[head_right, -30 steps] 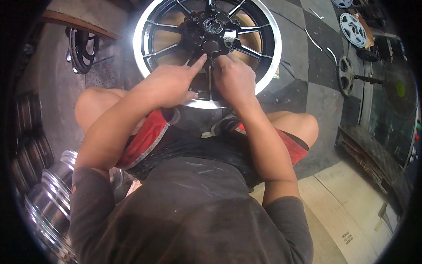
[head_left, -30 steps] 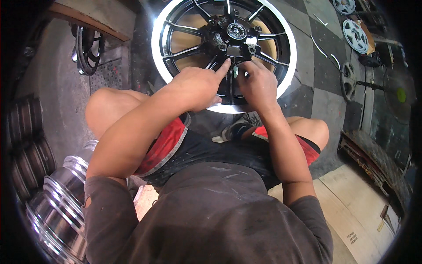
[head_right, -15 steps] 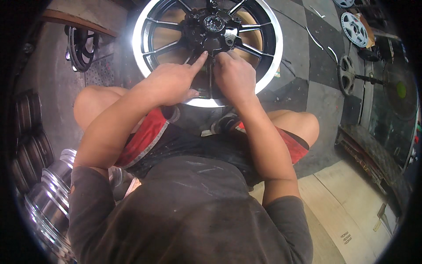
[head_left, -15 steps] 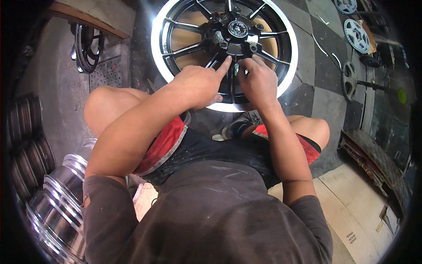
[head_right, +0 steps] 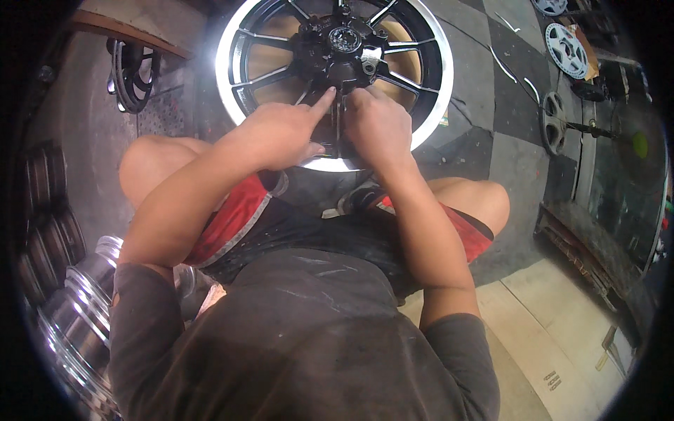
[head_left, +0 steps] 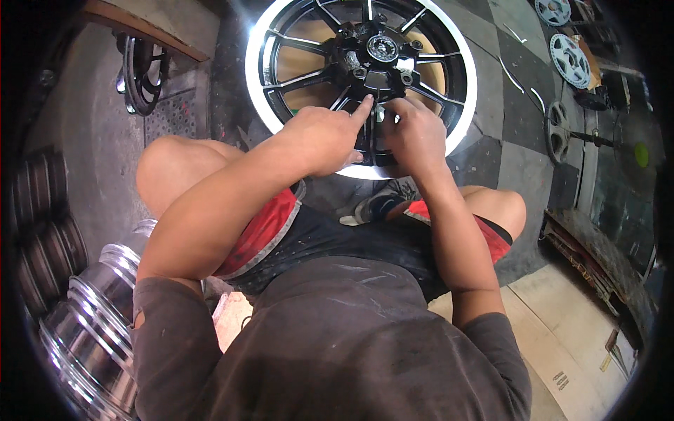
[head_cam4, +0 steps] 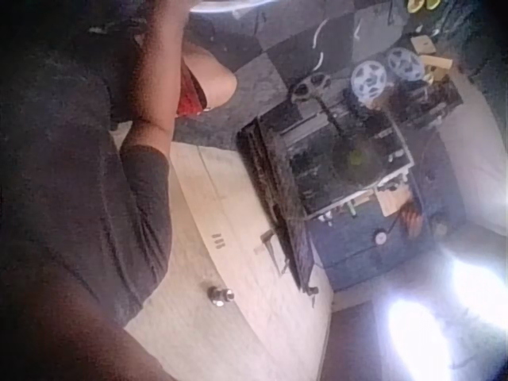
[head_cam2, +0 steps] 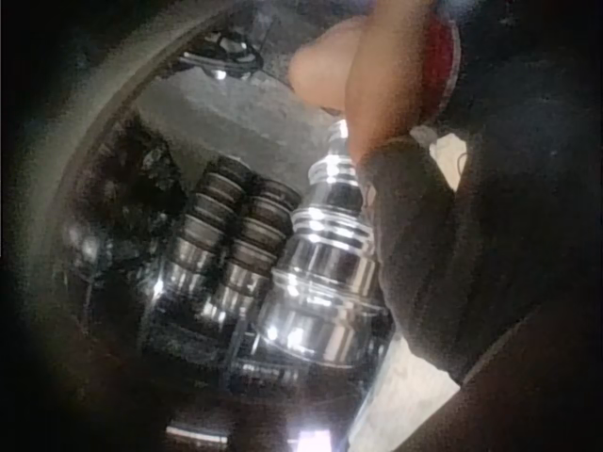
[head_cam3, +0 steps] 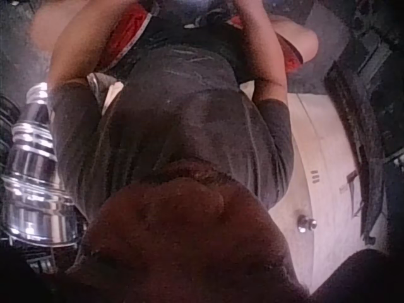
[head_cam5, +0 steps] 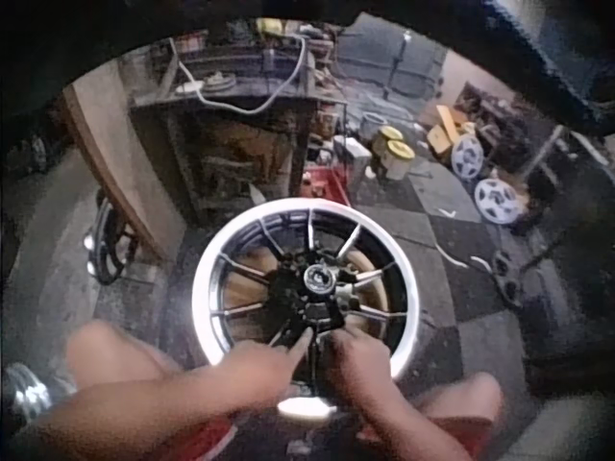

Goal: The person sands the spokes and hub of a motorcycle wheel using sandpaper, rotating the wheel by hand to work on different sections.

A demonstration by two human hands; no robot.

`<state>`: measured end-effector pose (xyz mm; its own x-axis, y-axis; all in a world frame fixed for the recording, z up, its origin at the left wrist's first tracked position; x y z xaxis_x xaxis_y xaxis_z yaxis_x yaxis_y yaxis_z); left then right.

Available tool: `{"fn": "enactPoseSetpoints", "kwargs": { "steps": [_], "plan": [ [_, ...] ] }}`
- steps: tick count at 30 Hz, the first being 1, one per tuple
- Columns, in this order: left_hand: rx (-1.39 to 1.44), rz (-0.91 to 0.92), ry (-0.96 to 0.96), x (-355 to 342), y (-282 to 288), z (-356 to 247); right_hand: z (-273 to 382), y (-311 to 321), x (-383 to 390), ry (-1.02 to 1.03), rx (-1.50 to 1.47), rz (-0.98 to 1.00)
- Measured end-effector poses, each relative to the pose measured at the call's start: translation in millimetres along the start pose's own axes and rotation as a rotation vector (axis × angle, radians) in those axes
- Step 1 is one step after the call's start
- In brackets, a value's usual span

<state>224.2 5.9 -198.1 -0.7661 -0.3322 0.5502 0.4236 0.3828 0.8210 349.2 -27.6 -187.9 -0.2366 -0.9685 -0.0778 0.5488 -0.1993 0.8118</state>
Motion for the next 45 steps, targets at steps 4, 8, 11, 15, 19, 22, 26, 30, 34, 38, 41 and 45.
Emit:
{"fn": "enactPoseSetpoints", "kwargs": {
  "steps": [4, 8, 11, 15, 19, 22, 26, 30, 34, 38, 41, 45],
  "plan": [
    [0.004, -0.031, 0.004, 3.9, 1.4, 2.6, 8.4, 6.6, -2.0, 0.056, -0.034, -0.062],
    [-0.038, -0.121, 0.008, 2.5, 3.2, 1.9, 8.4, 6.9, -4.9, 0.07, -0.007, -0.073],
    [-0.05, -0.114, 0.012, 0.5, 4.3, 1.5, 7.8, 6.3, -5.0, 0.078, -0.014, -0.089],
    [-0.05, -0.098, 0.014, -1.7, -1.7, 1.1, 6.3, 5.6, -4.6, 0.08, -0.018, -0.092],
    [-0.04, -0.049, 0.013, -1.0, -1.1, -0.2, -1.0, -1.3, -4.0, 0.05, -0.006, -0.049],
    [-0.038, -0.037, 0.008, -3.3, -12.9, -0.4, -4.5, -8.2, 0.0, 0.036, 0.007, -0.016],
    [-0.025, -0.062, -0.003, 0.6, -0.8, -3.2, 1.8, 4.5, -0.9, 0.068, -0.023, -0.099],
    [-0.026, -0.073, 0.017, 0.4, -1.6, -0.5, 4.7, 5.6, -4.5, 0.101, -0.061, -0.108],
    [-0.05, -0.103, 0.017, -1.4, -2.2, -0.2, 4.1, 2.2, -4.5, 0.091, -0.028, -0.099],
    [-0.056, -0.115, 0.015, -1.6, -2.7, -1.5, 3.2, -0.1, -3.9, 0.068, -0.01, -0.087],
    [-0.06, -0.087, 0.006, -1.9, -5.8, -2.6, 0.7, -4.3, -3.6, 0.049, 0.017, -0.043],
    [-0.064, -0.098, -0.002, -0.9, -8.2, -4.4, -0.3, -9.5, -0.9, 0.036, 0.024, 0.004]
  ]
}}
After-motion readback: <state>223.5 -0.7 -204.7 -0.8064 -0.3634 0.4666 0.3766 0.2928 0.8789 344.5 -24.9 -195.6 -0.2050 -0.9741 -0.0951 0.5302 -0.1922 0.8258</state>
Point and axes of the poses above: each hand's wrist, its own x-axis away from the middle knuckle, its own y-axis out of the back of the hand, z = x × y, the point moved 10 cm from there along -x, towards the middle knuckle, and after that the axes turned 15 degrees about -x, right-handed, at the moved point
